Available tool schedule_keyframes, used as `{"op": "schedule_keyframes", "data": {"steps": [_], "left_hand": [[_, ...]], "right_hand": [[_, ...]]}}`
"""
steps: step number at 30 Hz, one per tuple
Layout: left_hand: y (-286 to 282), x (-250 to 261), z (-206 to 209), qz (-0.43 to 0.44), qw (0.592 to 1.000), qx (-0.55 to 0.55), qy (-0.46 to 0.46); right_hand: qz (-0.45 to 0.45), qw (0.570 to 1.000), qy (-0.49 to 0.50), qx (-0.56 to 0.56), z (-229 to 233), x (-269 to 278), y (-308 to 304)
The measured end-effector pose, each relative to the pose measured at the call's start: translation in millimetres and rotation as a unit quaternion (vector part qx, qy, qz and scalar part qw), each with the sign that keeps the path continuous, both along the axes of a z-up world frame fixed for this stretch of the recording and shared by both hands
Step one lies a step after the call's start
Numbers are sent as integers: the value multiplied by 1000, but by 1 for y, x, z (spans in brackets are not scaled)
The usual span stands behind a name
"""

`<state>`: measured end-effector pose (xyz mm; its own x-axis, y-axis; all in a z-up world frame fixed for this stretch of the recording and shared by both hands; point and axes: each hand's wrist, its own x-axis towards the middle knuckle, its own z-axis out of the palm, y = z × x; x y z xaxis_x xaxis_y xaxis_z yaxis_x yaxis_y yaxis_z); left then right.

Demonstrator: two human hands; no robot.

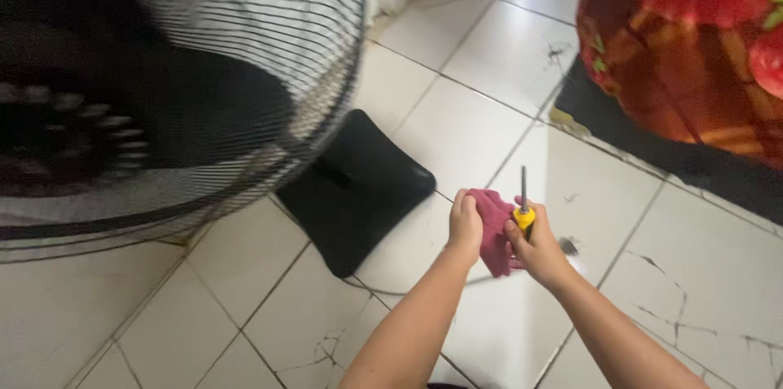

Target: The person wipes the front grill and blades of a standing electric fan with a pink cloth, then uses a screwdriver to loosen a screw on the fan's front grill. The person continues wiping the fan blades and grill with the cloth.

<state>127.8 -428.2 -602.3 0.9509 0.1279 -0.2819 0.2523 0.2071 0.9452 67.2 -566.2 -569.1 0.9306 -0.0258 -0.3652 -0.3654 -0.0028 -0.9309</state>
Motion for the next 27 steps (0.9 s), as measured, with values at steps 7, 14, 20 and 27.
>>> {"op": "schedule_keyframes", "data": {"steps": [7,14,20,27], "left_hand": [[44,-3,136,28,988,-147,30],[104,-64,229,-102,961,72,-249],[169,-138,336,-143,952,214,-167],[251,-177,472,167,731,497,-436]], "right_hand": [[73,976,-205,-18,104,0,62],[-36,972,-229,-23,174,-12,111],[23,967,-252,7,237,-46,151],[42,956,-284,60,313,-72,162]]}}
